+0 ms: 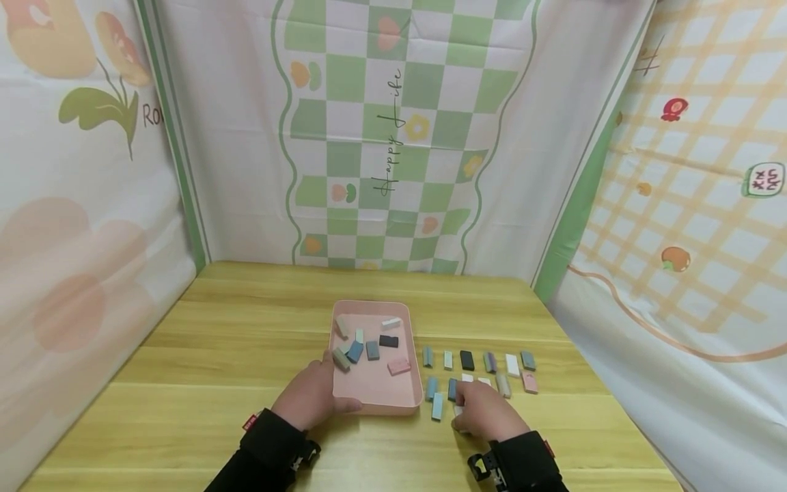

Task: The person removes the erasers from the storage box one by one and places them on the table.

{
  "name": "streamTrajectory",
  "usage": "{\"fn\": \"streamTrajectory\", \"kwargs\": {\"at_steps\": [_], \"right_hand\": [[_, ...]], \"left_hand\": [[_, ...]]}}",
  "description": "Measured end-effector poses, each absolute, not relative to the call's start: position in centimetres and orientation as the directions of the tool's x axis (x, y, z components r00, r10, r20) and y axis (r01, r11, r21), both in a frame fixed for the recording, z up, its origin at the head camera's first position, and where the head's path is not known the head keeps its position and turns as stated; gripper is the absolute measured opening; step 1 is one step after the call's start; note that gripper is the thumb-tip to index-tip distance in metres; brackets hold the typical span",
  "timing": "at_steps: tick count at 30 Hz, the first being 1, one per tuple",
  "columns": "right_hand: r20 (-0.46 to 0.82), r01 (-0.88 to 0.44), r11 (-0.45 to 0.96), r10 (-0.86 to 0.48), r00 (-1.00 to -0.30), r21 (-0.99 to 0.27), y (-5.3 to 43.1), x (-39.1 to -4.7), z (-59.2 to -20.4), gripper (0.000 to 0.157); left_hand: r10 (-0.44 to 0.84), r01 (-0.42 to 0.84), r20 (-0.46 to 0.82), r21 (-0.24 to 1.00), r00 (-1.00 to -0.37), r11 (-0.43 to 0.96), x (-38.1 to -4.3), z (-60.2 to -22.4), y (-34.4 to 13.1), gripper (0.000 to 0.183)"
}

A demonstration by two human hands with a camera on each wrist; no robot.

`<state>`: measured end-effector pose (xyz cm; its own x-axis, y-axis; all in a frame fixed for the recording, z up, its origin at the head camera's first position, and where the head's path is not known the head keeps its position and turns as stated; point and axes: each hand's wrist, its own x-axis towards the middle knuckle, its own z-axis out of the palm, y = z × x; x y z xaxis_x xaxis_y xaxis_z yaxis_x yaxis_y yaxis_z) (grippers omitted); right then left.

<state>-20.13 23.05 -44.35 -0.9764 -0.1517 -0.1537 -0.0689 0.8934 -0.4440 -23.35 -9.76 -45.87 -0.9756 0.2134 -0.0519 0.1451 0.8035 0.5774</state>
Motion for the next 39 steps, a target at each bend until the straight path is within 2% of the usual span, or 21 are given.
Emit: {"fn": "streamTrajectory", "kwargs": {"at_steps": [6,11,14,17,21,23,25,29,33,36,39], "right_hand": [[-0.109,-0.050,0.913,-0.103,-0.989,-0.406,22.5,-19.7,-43.2,0.016],[-0.007,-0.164,0.902,-0.182,-0.983,-0.399,20.2,-21.5,-41.9,0.007],[0.043,-0.294,0.887,-0.298,-0.953,-0.357,18.1,-23.9,-41.9,0.017],[0.063,-0.442,0.861,-0.441,-0.895,-0.251,16.2,-26.1,-42.4,0.030],[0.067,-0.526,0.847,-0.523,-0.850,-0.072,14.9,-27.8,-43.2,0.031],[0.035,-0.526,0.849,-0.525,-0.851,-0.047,14.6,-28.1,-43.4,0.028],[0.002,-0.529,0.846,-0.530,-0.848,-0.062,14.6,-28.3,-43.5,0.028],[-0.046,-0.528,0.842,-0.535,-0.844,-0.110,14.6,-28.5,-43.8,0.038],[-0.037,-0.530,0.839,-0.538,-0.842,-0.123,14.6,-28.7,-44.5,0.034],[0.006,-0.535,0.827,-0.542,-0.840,-0.173,14.9,-28.4,-44.7,0.025],[0.120,-0.518,0.817,-0.505,-0.855,-0.254,15.5,-27.5,-43.6,0.021]], "left_hand": [[0.214,0.147,-0.051,0.572,-0.975,0.807,-23.3,-45.9,-9.7,0.129],[0.214,0.151,-0.042,0.575,-0.976,0.804,-23.3,-45.8,-9.9,0.130],[0.217,0.158,-0.030,0.589,-0.976,0.793,-23.4,-45.8,-10.2,0.127],[0.222,0.157,-0.032,0.608,-0.974,0.778,-23.4,-45.9,-10.2,0.123],[0.230,0.154,-0.045,0.616,-0.972,0.773,-23.4,-46.1,-10.0,0.122],[0.232,0.156,-0.046,0.611,-0.972,0.776,-23.4,-46.0,-9.9,0.123],[0.234,0.164,-0.038,0.606,-0.971,0.778,-23.5,-45.9,-9.9,0.125],[0.233,0.173,-0.025,0.595,-0.972,0.785,-23.6,-45.6,-10.0,0.125],[0.234,0.173,-0.023,0.603,-0.972,0.779,-23.6,-45.5,-10.0,0.124],[0.238,0.167,-0.034,0.612,-0.971,0.773,-23.5,-45.6,-9.9,0.124],[0.238,0.163,-0.039,0.618,-0.971,0.769,-23.4,-45.7,-9.9,0.124]]}}
